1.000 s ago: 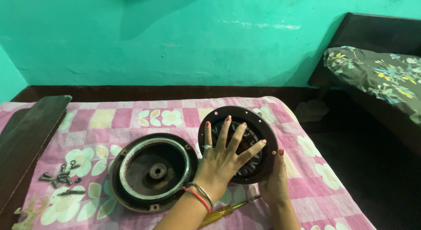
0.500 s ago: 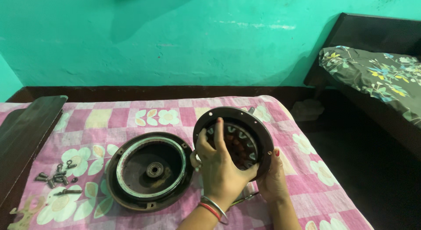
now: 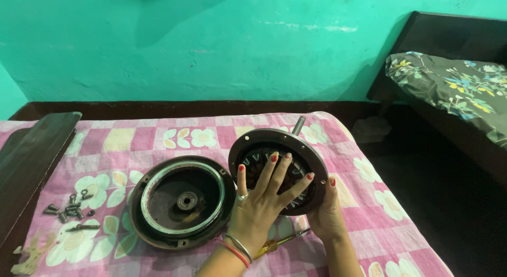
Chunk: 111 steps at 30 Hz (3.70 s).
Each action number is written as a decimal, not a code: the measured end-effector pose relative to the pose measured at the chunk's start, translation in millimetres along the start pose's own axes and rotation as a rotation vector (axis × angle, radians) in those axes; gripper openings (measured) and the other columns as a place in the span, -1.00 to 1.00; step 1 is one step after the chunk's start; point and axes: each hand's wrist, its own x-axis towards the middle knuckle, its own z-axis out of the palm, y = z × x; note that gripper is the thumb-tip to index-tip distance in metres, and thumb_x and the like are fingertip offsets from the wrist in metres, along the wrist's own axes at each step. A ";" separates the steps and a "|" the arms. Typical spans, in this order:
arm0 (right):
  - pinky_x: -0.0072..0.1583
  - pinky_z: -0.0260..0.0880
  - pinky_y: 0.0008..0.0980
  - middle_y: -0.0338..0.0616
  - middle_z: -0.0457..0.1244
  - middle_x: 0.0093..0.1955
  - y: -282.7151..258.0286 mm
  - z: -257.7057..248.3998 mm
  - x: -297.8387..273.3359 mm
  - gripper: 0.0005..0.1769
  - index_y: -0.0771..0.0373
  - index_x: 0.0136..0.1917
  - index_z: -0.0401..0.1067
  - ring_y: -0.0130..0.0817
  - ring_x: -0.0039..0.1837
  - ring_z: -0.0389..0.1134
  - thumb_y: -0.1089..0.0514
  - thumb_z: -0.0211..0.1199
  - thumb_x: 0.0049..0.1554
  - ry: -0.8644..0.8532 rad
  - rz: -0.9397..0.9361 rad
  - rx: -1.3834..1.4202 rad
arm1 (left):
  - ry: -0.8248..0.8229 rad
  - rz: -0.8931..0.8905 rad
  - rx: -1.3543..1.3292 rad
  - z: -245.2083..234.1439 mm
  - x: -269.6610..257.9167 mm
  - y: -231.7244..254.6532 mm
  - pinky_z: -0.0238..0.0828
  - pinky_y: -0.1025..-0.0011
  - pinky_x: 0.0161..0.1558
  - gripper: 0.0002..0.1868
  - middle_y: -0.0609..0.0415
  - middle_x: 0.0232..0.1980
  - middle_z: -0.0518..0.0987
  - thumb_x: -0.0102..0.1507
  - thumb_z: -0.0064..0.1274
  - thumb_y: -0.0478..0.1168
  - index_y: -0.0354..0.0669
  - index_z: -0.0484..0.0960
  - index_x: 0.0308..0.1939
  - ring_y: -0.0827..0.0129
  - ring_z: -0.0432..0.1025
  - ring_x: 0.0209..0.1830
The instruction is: The person assembles an electric fan motor by inserting a metal rod into the motor housing, separating the housing halves, using a screwdriver to adjust internal components, and then reassembling the housing with the rod in place.
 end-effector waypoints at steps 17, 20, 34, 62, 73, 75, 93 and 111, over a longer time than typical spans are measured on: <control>0.45 0.22 -0.09 0.01 0.26 0.42 4.8 -2.9 -1.2 -0.11 0.30 0.49 0.23 -0.15 0.40 0.29 -0.42 0.08 0.20 -0.014 -0.026 -0.004 | -0.049 -0.915 -0.825 -55.5 41.9 23.0 -0.61 -0.40 0.40 0.70 -0.62 0.57 -0.32 -0.30 0.63 0.20 -0.07 -0.38 0.56 -0.52 -0.52 0.57; 0.40 0.24 -0.04 0.01 0.28 0.41 2.5 0.9 -3.5 -0.09 0.26 0.49 0.25 -0.12 0.38 0.30 -0.45 0.05 0.17 -0.040 0.024 0.030 | -0.154 -0.534 -0.596 -50.5 21.8 15.1 -0.62 -0.46 0.36 0.54 -0.37 0.63 -0.32 -0.20 0.53 0.06 0.25 -0.34 0.58 -0.41 -0.50 0.61; 0.45 0.21 -0.10 -0.06 0.25 0.43 6.3 -4.9 -2.9 -0.10 0.25 0.50 0.22 -0.19 0.42 0.27 -0.45 0.03 0.18 -0.007 0.004 -0.013 | -0.475 -0.745 -0.659 -53.7 25.0 1.0 -0.64 -0.30 0.52 0.53 -0.21 0.56 -0.11 -0.11 0.48 0.27 0.29 -0.38 0.62 -0.26 -0.42 0.65; 0.32 0.33 0.06 0.15 0.32 0.29 -16.0 27.9 -12.6 -0.24 0.30 0.38 0.35 0.01 0.30 0.37 -0.33 -0.08 0.22 0.091 0.043 0.320 | 0.140 -0.272 -0.611 1.5 -37.7 16.2 -0.42 -0.24 0.50 -0.33 -0.03 0.56 0.27 0.37 -0.04 -0.07 -0.17 0.21 0.54 0.12 0.01 0.64; 0.21 0.33 -0.03 0.07 0.20 0.16 10.9 -49.7 90.2 -0.52 0.30 0.24 0.25 -0.09 0.14 0.26 -0.14 -0.09 0.33 0.110 0.254 0.072 | 0.218 -0.323 -0.657 5.1 -37.8 14.8 -0.25 -0.16 0.47 -0.42 0.01 0.47 0.43 0.33 -0.01 -0.17 -0.20 0.42 0.44 0.05 0.14 0.58; 0.18 0.32 -0.05 0.04 0.17 0.11 16.6 -52.5 97.9 -0.54 0.28 0.20 0.23 -0.11 0.10 0.23 -0.16 -0.09 0.33 0.135 0.265 0.076 | 0.226 -0.329 -0.699 7.4 -38.3 13.1 -0.20 -0.14 0.44 -0.42 -0.01 0.45 0.46 0.31 0.02 -0.19 -0.22 0.43 0.42 0.01 0.15 0.57; -0.06 0.24 -0.26 -0.21 -0.07 -0.30 26.8 -15.6 84.8 -0.48 0.11 -0.18 0.04 -0.31 -0.25 -0.07 -0.33 -0.10 0.34 0.319 0.204 0.193 | 0.201 -0.468 -0.836 -16.1 -31.5 -13.2 -0.07 -0.07 0.55 -0.26 -0.22 0.55 0.34 0.19 -0.15 -0.44 -0.39 0.27 0.51 -0.18 0.08 0.62; -0.24 0.14 -0.32 -0.32 -0.13 -0.53 -18.3 190.3 32.2 -0.42 0.05 -0.34 0.03 -0.43 -0.46 -0.14 -0.33 0.03 0.32 0.393 -0.223 -0.131 | -0.077 -0.797 -0.729 -37.0 -134.5 -123.4 0.03 -0.24 0.31 0.87 -0.54 0.60 -0.37 -0.52 0.68 0.13 -0.20 -0.39 0.56 -0.54 -0.24 0.58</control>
